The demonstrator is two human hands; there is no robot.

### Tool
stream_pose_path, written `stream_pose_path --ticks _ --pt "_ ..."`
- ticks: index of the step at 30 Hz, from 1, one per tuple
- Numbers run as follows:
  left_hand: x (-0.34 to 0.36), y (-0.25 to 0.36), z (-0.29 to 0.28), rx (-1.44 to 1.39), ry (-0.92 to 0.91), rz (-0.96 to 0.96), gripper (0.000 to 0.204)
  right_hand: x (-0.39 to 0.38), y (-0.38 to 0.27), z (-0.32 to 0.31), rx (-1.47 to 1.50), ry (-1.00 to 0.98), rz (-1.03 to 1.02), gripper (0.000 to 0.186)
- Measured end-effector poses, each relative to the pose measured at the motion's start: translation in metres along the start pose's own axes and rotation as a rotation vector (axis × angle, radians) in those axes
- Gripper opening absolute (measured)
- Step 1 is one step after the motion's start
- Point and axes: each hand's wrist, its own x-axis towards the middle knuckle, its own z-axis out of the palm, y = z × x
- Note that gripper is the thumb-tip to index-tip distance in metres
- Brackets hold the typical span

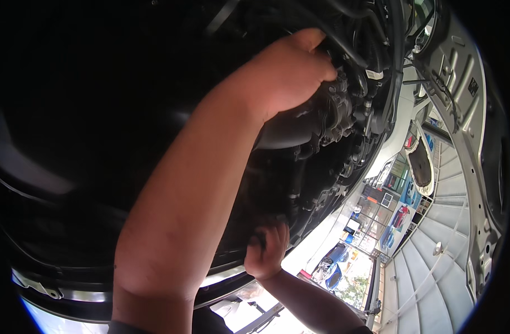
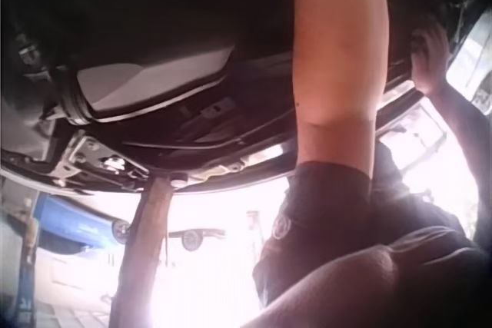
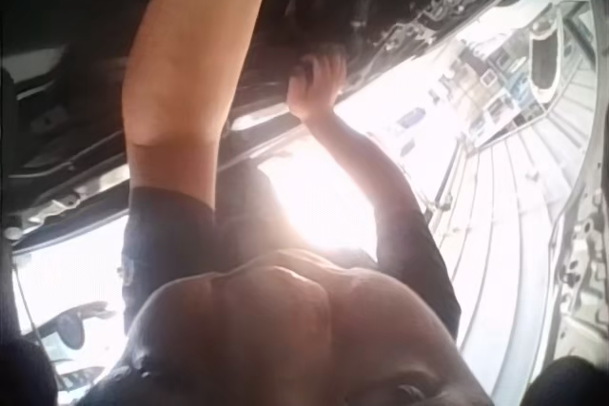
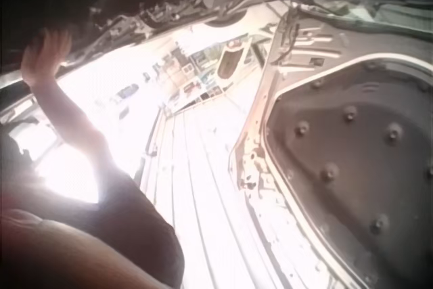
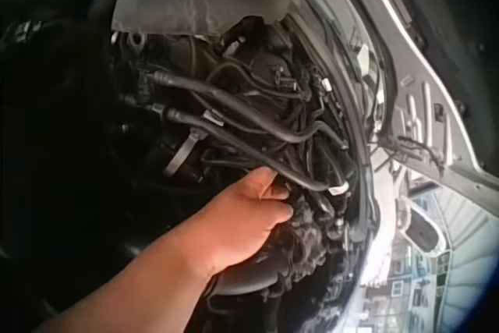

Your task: The person works under the hood of a white BMW, adjusting and securing a black air intake hose. They retrieve a socket wrench from a tool cart, attach a socket, and tighten a bolt on the intake assembly. The person then repositions the hose and continues securing it by hand.

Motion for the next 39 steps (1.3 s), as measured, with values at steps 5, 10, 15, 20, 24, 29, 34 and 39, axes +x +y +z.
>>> stream_pose_path --ticks 5,10,15,20,24,29,34,39 --pt "0.010 -0.015 0.020 0.053 0.323 0.134 0.040 -0.006 -0.001 -0.006 0.008 -0.015 -0.005 0.026" --pt "0.016 0.006 0.025 0.098 0.276 -0.056 0.031 -0.001 0.000 -0.009 0.001 0.013 0.014 0.028" --pt "0.019 0.020 0.050 0.276 0.323 -0.071 0.013 0.000 -0.001 -0.015 0.021 0.087 0.015 0.026" --pt "0.027 0.021 0.059 0.391 0.420 -0.120 0.015 0.003 0.000 -0.019 0.064 0.043 0.054 0.028" --pt "0.032 0.013 0.061 0.408 0.486 -0.170 0.035 -0.007 0.002 -0.014 0.036 -0.003 0.109 0.028" --pt "0.024 0.016 0.059 0.479 0.495 -0.167 0.022 -0.004 0.005 -0.009 0.034 0.030 0.070 0.026" --pt "0.050 -0.008 0.032 0.220 0.413 -0.169 0.026 0.001 0.004 -0.009 0.044 0.067 0.032 0.024" --pt "0.051 -0.012 0.046 0.342 0.427 0.121 0.023 0.002 0.000 -0.012 0.033 0.019 0.043 0.025"
